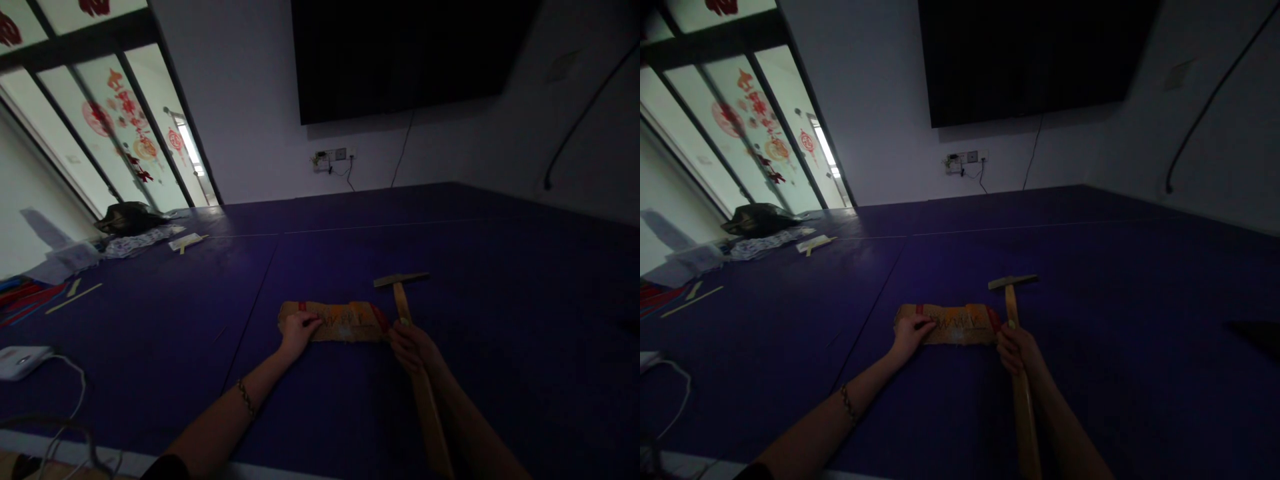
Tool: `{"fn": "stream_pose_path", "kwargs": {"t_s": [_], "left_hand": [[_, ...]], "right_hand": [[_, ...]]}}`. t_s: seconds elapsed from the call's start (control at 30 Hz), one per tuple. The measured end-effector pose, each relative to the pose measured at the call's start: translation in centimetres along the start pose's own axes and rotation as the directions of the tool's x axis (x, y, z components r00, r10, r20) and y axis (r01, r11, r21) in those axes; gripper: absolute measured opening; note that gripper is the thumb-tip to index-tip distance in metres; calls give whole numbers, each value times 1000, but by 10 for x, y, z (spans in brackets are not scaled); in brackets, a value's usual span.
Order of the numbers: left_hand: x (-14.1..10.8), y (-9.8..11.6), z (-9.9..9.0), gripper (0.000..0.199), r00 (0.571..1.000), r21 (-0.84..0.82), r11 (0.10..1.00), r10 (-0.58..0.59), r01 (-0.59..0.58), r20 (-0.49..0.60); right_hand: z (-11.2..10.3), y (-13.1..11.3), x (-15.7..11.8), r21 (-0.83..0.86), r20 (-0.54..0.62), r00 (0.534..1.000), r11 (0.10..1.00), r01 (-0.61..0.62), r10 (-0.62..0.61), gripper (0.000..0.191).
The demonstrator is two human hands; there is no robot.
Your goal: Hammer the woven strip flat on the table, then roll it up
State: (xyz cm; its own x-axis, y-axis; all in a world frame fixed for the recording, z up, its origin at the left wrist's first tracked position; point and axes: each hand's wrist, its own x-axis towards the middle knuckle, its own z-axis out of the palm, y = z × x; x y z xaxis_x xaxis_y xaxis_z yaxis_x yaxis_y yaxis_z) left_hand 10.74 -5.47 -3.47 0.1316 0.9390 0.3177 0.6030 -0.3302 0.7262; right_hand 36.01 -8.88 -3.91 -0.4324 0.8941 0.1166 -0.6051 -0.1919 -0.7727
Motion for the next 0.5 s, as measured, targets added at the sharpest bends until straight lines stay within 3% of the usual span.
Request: {"fn": "stream_pose_path", "kwargs": {"t_s": [0.5], "left_hand": [[-4, 2, 2, 14, 984, 76, 983, 165, -170, 64]], "right_hand": [[-4, 3, 0, -13, 5, 1000, 1000, -27, 27, 39]]}}
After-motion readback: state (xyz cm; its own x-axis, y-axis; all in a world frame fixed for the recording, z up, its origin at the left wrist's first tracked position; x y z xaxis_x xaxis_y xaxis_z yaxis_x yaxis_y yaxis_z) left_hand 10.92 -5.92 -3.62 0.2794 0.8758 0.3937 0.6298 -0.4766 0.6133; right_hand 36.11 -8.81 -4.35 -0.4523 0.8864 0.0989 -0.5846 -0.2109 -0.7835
